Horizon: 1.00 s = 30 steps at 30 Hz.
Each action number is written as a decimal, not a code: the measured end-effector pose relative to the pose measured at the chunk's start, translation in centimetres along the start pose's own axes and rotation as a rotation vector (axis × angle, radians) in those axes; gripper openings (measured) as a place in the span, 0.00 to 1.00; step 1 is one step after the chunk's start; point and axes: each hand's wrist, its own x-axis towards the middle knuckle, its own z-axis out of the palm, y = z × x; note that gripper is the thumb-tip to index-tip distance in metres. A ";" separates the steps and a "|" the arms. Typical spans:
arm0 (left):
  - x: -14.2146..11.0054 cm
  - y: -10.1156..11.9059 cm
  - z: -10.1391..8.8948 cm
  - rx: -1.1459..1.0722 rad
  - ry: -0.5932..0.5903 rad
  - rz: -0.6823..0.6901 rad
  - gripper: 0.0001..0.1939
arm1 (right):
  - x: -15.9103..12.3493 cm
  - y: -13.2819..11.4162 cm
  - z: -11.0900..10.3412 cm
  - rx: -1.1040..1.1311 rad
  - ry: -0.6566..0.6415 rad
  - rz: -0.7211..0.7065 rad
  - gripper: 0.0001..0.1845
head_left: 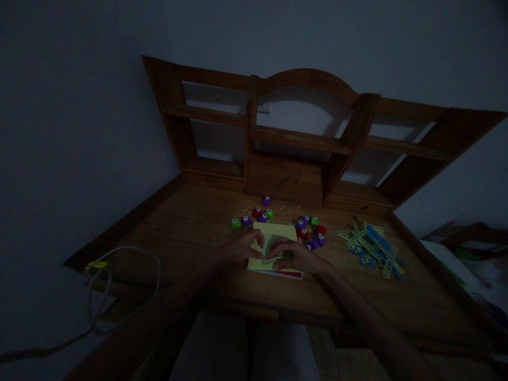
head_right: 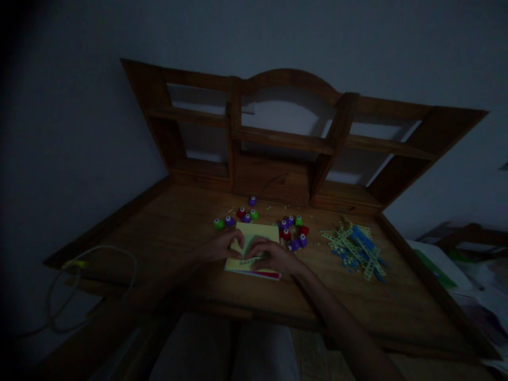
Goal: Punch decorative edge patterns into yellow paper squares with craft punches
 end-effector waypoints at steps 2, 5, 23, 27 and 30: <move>0.0 0.1 0.0 0.029 0.005 0.008 0.16 | -0.1 0.2 0.0 -0.004 0.030 -0.005 0.14; 0.0 0.5 0.2 0.105 0.034 0.005 0.20 | -0.2 0.5 0.1 -0.012 0.042 -0.009 0.11; 0.1 1.2 0.2 0.141 -0.010 -0.030 0.23 | -1.3 0.7 -0.4 -0.037 0.044 0.002 0.12; 0.0 1.2 0.8 0.205 0.053 0.003 0.22 | -1.1 0.8 -0.3 -0.060 0.055 -0.012 0.11; 0.0 1.4 1.3 0.272 0.091 0.019 0.21 | -1.1 1.0 -0.6 -0.065 0.043 -0.025 0.11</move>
